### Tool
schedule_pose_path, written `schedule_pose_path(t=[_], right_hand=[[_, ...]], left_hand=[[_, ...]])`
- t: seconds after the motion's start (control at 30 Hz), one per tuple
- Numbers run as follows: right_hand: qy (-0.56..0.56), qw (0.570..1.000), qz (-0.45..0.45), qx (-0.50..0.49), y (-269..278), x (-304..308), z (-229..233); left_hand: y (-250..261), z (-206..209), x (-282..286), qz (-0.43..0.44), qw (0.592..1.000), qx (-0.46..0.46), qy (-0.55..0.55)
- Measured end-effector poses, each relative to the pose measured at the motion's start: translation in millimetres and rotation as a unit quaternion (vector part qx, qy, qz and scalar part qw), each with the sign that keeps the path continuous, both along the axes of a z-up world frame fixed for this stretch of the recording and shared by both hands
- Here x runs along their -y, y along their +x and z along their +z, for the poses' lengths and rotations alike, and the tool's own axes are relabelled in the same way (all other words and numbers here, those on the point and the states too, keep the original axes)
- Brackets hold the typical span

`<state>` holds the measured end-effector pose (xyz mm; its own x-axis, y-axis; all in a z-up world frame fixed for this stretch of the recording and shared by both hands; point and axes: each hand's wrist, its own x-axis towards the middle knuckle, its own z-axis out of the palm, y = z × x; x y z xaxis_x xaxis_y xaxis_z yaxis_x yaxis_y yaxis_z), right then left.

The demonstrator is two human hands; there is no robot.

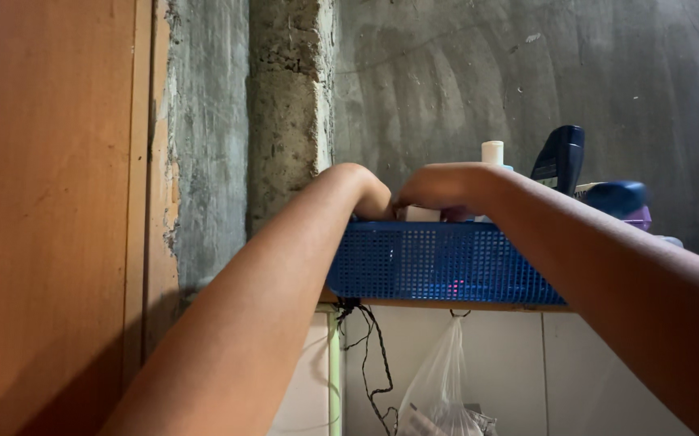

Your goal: The person organizes various toiletries in a bathroom. They handle multiple sachets of shampoo, placing them on a wooden shelf. They also move bottles of lotion and shampoo, and a blue plastic basket, arranging them on the shelf and within the basket.

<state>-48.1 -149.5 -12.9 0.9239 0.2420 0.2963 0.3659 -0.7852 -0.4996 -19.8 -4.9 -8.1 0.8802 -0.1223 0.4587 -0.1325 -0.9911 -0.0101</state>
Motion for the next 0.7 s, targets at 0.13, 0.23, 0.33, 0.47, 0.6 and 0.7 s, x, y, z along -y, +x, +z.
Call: schedule_pose_path(t=[0.13, 0.23, 0.33, 0.47, 0.6, 0.7], right_hand=[[0.008, 0.998, 0.050, -0.037, -9, 17, 0], [-0.018, 0.992, 0.115, -0.054, -10, 31, -2], [-0.002, 0.990, 0.137, -0.041, -10, 29, -4], [0.031, 0.989, 0.147, -0.012, -14, 17, -7], [0.037, 0.986, 0.159, -0.023, -14, 7, -9], [0.038, 0.984, 0.166, -0.046, -10, 10, -8]], left_hand=[[19, 2, 7, 0.017, 1.000, 0.013, 0.009], [18, 3, 4, 0.020, 1.000, 0.020, -0.002], [-2, 9, -3, 0.011, 0.999, 0.019, -0.036], [-45, 13, -15, 0.003, 0.997, -0.014, -0.080], [-75, 17, -25, 0.039, 0.993, -0.060, -0.095], [-68, 14, -26, 0.031, 0.997, -0.060, -0.026]])
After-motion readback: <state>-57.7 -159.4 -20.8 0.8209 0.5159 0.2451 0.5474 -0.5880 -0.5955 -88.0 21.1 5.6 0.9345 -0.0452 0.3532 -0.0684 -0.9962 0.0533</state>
